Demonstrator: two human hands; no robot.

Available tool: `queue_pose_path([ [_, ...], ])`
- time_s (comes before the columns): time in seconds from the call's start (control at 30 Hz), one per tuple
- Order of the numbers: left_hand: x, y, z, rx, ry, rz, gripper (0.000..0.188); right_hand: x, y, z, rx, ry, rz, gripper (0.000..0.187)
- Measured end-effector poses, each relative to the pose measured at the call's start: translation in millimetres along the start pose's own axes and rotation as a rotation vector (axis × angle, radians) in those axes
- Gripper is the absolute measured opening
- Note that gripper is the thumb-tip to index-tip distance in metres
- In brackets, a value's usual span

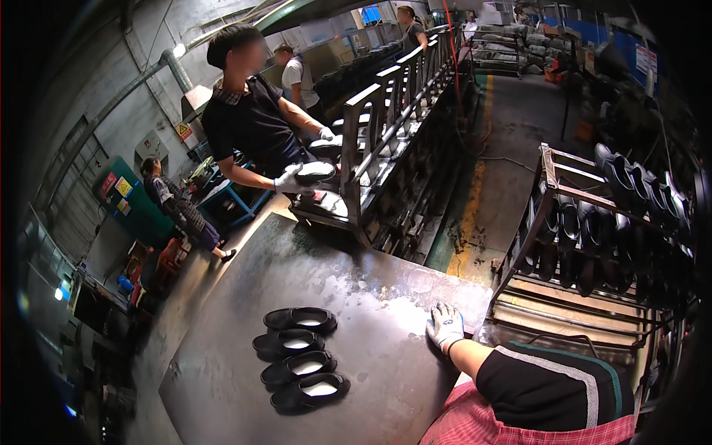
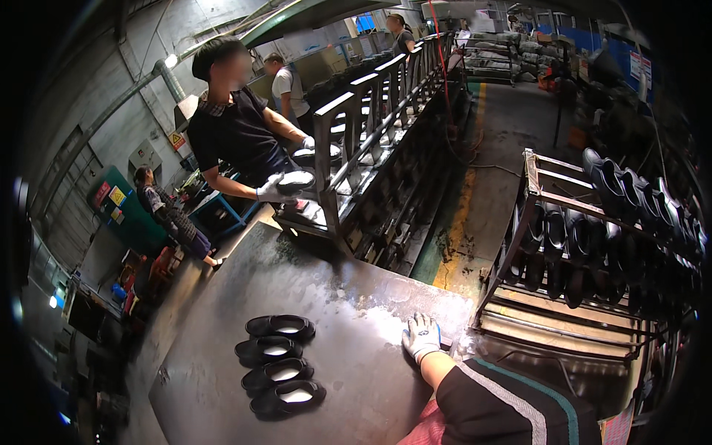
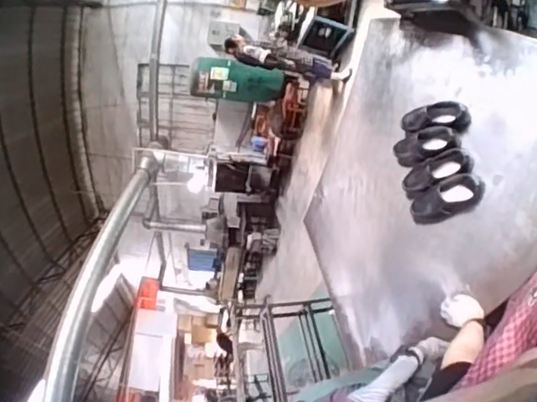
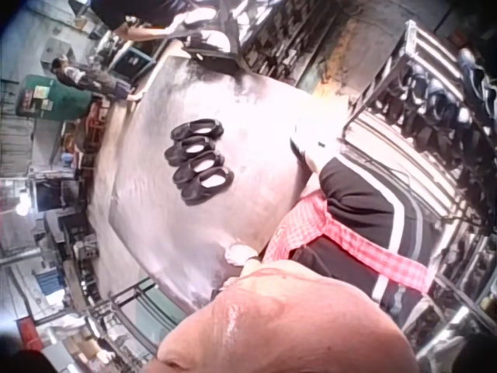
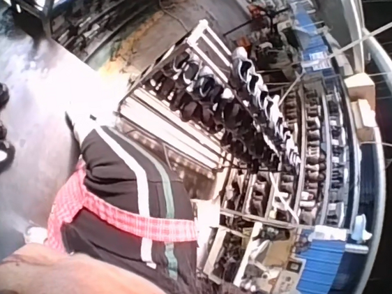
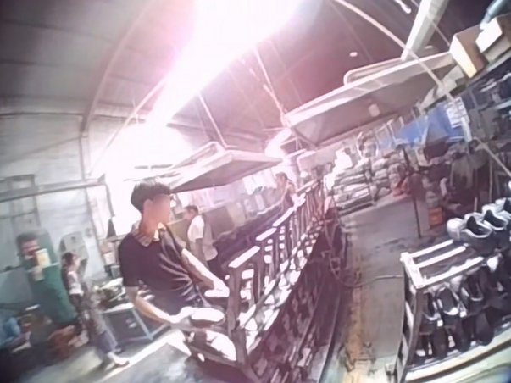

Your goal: Manually attaching and inspecting shoe soles on the shoe uppers at an assembly station.

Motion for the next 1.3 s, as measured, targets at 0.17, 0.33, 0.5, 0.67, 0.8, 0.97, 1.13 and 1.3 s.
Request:
queue_pose_path([
  [0.17, 9.1, -0.5, 6.3, 0.007, 0.039, 0.003, 0.056, 2.3, 2.4, -1.0, -0.011, -0.017, -0.004, 0.056],
  [0.33, 19.7, -5.9, 22.2, -0.012, 0.097, 0.012, 0.056, -2.3, 2.6, 1.2, 0.002, -0.021, 0.003, 0.055],
  [0.5, 23.3, -9.9, 25.9, -0.049, 0.083, 0.031, 0.056, -2.2, 1.1, 2.4, 0.001, -0.013, -0.003, 0.055],
  [0.67, 2.3, -6.2, 17.3, -0.083, 0.057, 0.047, 0.056, -1.2, 0.9, 1.2, 0.011, 0.004, -0.001, 0.055],
  [0.8, -7.3, -1.9, 6.3, -0.092, 0.022, 0.06, 0.057, -0.5, -0.9, -5.8, 0.023, -0.006, -0.021, 0.056],
  [0.97, -19.6, -3.0, 15.5, -0.095, 0.016, 0.037, 0.057, -6.0, 2.4, 3.5, 0.005, 0.004, -0.007, 0.056],
  [1.13, -16.5, -3.3, 11.4, -0.102, -0.004, 0.076, 0.057, -5.3, 0.9, 1.4, 0.008, 0.0, 0.011, 0.055],
  [1.3, -7.5, -4.2, 17.4, -0.142, 0.002, 0.041, 0.057, -3.0, -1.3, 0.6, -0.005, -0.006, -0.02, 0.056],
])
Point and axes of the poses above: each hand's wrist, its own y-axis away from the middle knuckle, its own x-axis out of the back of the hand, z = x × y, the point moved 5 cm from there along -y, towards the middle knuckle, and after that the axes turned 10 degrees about x, right-handed, at the moved point
